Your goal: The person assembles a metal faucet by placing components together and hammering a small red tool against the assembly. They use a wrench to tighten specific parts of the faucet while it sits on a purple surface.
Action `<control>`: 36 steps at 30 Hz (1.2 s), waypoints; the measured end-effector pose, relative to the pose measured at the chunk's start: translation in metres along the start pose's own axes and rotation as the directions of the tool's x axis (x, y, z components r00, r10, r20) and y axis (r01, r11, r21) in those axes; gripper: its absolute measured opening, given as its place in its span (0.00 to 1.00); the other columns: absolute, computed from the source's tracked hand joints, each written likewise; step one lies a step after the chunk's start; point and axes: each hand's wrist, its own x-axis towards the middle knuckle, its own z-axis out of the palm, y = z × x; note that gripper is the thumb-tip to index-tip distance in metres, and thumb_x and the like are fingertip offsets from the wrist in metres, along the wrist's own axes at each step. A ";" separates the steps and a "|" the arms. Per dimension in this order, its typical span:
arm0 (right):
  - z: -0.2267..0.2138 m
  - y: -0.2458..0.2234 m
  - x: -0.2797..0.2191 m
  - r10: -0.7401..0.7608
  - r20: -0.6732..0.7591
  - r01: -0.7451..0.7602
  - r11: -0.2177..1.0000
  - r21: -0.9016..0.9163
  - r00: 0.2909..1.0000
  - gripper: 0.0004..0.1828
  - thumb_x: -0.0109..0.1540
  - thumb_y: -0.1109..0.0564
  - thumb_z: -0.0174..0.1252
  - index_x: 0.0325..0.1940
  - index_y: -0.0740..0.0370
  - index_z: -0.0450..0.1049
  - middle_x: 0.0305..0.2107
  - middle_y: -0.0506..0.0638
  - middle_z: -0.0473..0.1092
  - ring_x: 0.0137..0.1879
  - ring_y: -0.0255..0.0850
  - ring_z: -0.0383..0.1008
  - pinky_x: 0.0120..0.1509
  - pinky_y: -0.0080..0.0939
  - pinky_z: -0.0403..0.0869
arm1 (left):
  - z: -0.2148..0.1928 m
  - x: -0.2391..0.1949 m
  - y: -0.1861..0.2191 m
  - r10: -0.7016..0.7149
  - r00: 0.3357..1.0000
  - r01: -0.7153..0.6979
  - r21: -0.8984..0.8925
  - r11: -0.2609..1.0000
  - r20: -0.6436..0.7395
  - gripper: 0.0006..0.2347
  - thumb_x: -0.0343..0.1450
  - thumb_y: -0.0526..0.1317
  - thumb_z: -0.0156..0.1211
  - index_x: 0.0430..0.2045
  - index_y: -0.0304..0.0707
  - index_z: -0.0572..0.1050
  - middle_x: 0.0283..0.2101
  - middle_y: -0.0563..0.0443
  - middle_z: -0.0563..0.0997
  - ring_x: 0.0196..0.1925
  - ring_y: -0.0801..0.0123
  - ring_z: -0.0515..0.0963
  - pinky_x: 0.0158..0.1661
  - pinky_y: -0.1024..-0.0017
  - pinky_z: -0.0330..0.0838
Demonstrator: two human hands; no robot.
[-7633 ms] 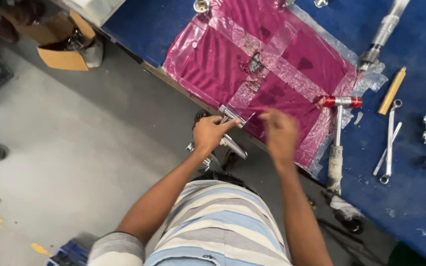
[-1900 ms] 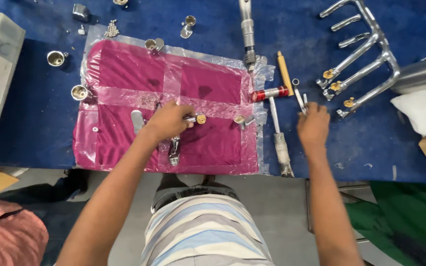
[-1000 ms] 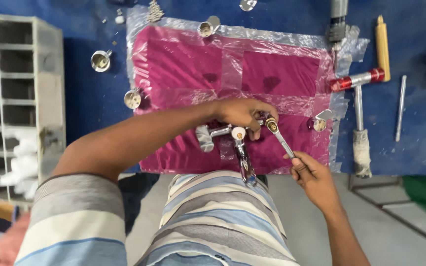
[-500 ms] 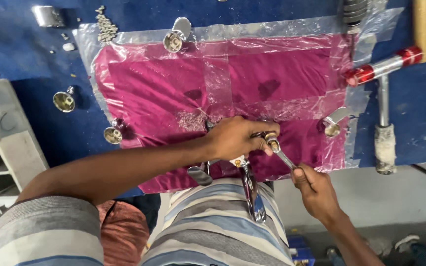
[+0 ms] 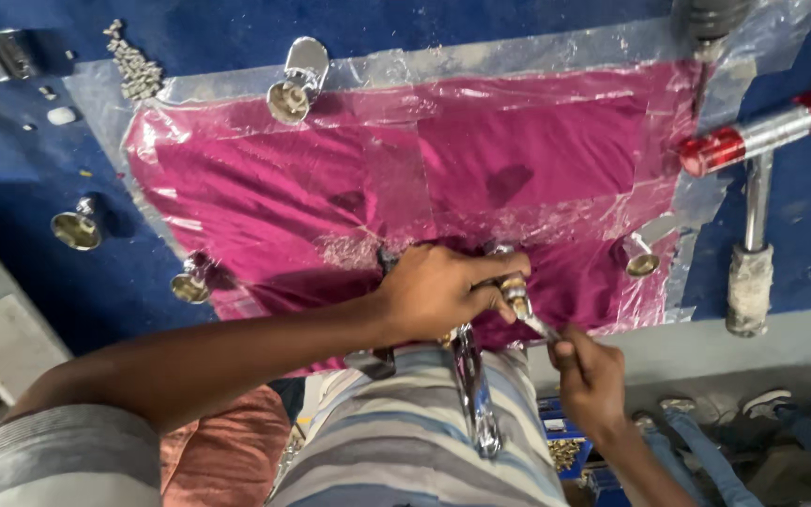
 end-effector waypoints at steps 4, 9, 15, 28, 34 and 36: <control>0.011 0.013 0.010 -0.070 0.030 0.067 0.992 0.111 0.997 0.24 0.73 0.44 0.44 0.29 0.62 0.67 0.18 0.47 0.62 0.25 0.35 0.63 0.30 0.39 0.66 | 0.003 0.003 -0.006 -0.092 0.991 0.108 -0.172 0.979 0.097 0.19 0.70 0.44 0.59 0.58 0.55 0.75 0.32 0.60 0.88 0.19 0.74 0.83 0.26 0.70 0.78; 0.032 -0.006 -0.005 0.117 0.143 -0.173 0.856 0.488 0.983 0.20 0.72 0.45 0.45 0.35 0.60 0.72 0.21 0.45 0.61 0.26 0.34 0.58 0.29 0.36 0.59 | -0.009 -0.002 0.009 0.001 0.989 0.048 -0.324 0.945 0.148 0.19 0.72 0.39 0.59 0.59 0.49 0.75 0.35 0.53 0.87 0.23 0.78 0.82 0.26 0.75 0.78; -0.068 0.033 -0.011 -0.217 -0.497 0.345 0.921 0.181 0.840 0.15 0.76 0.54 0.45 0.40 0.60 0.72 0.28 0.44 0.67 0.30 0.32 0.60 0.33 0.34 0.61 | -0.003 -0.004 0.017 0.087 0.986 -0.081 -0.050 0.995 0.145 0.17 0.75 0.44 0.60 0.59 0.42 0.74 0.41 0.41 0.83 0.34 0.62 0.82 0.36 0.64 0.78; -0.148 0.001 0.050 -0.599 -0.312 0.438 0.776 -0.454 0.737 0.19 0.62 0.53 0.66 0.57 0.57 0.77 0.51 0.59 0.69 0.56 0.53 0.71 0.57 0.53 0.72 | 0.148 -0.132 0.129 -0.011 0.406 -0.282 -0.137 0.950 -0.914 0.09 0.73 0.33 0.62 0.46 0.32 0.79 0.44 0.46 0.83 0.45 0.68 0.84 0.46 0.73 0.78; -0.111 -0.050 0.066 -0.705 0.092 0.639 0.569 -0.518 0.703 0.22 0.61 0.53 0.71 0.57 0.58 0.76 0.47 0.57 0.70 0.47 0.50 0.76 0.51 0.47 0.75 | 0.225 -0.127 0.116 -0.158 0.137 -0.284 -0.191 0.940 -0.978 0.09 0.72 0.31 0.61 0.45 0.30 0.77 0.51 0.45 0.76 0.50 0.67 0.80 0.50 0.73 0.76; -0.125 -0.047 0.062 -0.595 -0.007 0.592 0.801 -0.091 0.804 0.22 0.60 0.57 0.70 0.56 0.61 0.72 0.45 0.53 0.71 0.46 0.42 0.75 0.49 0.40 0.75 | 0.231 -0.134 0.114 -0.154 0.094 -0.234 -0.172 0.957 -0.984 0.07 0.73 0.30 0.60 0.44 0.30 0.77 0.50 0.45 0.78 0.49 0.68 0.80 0.50 0.73 0.75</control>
